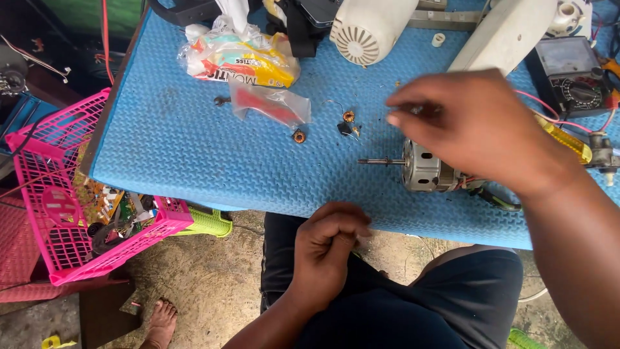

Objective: Repairing a fan motor by disassembling the housing, adjusting internal components with pliers, and soldering wires.

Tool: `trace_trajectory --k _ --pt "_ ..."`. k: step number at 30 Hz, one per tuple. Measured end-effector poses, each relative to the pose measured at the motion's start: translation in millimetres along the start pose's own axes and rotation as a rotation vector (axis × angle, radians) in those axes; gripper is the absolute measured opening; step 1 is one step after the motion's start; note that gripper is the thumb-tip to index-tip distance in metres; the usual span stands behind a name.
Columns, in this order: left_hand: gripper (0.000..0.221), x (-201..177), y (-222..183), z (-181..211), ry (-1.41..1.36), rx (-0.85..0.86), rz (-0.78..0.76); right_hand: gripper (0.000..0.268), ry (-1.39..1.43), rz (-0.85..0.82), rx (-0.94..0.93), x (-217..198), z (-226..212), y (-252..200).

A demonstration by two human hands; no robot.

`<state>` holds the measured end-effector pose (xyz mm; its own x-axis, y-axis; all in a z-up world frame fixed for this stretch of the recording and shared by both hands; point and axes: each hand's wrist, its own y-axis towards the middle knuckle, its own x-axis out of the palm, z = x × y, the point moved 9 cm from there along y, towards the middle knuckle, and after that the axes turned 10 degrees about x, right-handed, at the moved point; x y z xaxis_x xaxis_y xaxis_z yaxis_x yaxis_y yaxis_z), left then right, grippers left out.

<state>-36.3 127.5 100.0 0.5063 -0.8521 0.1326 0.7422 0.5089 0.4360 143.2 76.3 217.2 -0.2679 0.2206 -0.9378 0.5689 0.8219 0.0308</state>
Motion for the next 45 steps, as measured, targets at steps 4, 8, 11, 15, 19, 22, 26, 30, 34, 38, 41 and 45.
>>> trace_trajectory --k 4,8,11,15,19,22,26,30,34,38,41,45 --pt "0.029 21.9 0.4 -5.7 -0.222 -0.191 -0.009 0.024 0.077 0.199 0.06 -20.6 -0.4 -74.6" --pt "0.013 42.3 6.2 2.9 -0.257 -0.148 -0.04 0.032 0.412 0.226 0.144 3.4 5.9 -119.6" --pt "0.009 51.7 6.7 5.8 -0.104 -0.066 -0.098 0.049 0.469 0.169 0.073 24.9 -5.2 -133.4" --pt "0.007 50.3 8.7 5.7 -0.122 -0.091 -0.153 0.05 0.409 0.182 0.033 39.0 7.5 -149.6" --pt "0.008 -5.7 43.2 19.0 0.263 0.117 -0.099 0.051 0.416 0.227 0.288 39.4 48.5 -170.8" --pt "0.023 -61.2 83.7 9.7 0.764 0.387 -0.097 0.049 0.375 0.218 0.419 47.4 73.1 -187.1" --pt "0.094 -110.7 149.4 -38.2 1.372 0.346 -0.318 0.047 0.293 0.234 0.435 46.7 79.3 -195.1" --pt "0.081 -125.8 175.8 -88.5 1.457 0.258 -0.58 0.046 0.294 0.283 0.354 41.1 80.2 -198.2" --pt "0.066 -130.6 175.1 -60.7 1.262 0.313 -0.437 0.045 0.287 0.309 0.316 38.6 87.7 -200.7" --pt "0.052 -141.9 160.4 -28.8 0.814 0.309 -0.128 0.042 0.318 0.302 0.408 32.6 80.8 -187.2" --pt "0.053 -108.7 131.7 -26.9 0.38 -0.154 -0.116 0.034 0.396 0.367 0.253 12.4 40.9 -159.5" --pt "0.055 -62.8 96.6 -26.6 0.246 -0.208 -0.2 0.027 0.325 0.37 0.129 -12.8 -7.2 -110.5"
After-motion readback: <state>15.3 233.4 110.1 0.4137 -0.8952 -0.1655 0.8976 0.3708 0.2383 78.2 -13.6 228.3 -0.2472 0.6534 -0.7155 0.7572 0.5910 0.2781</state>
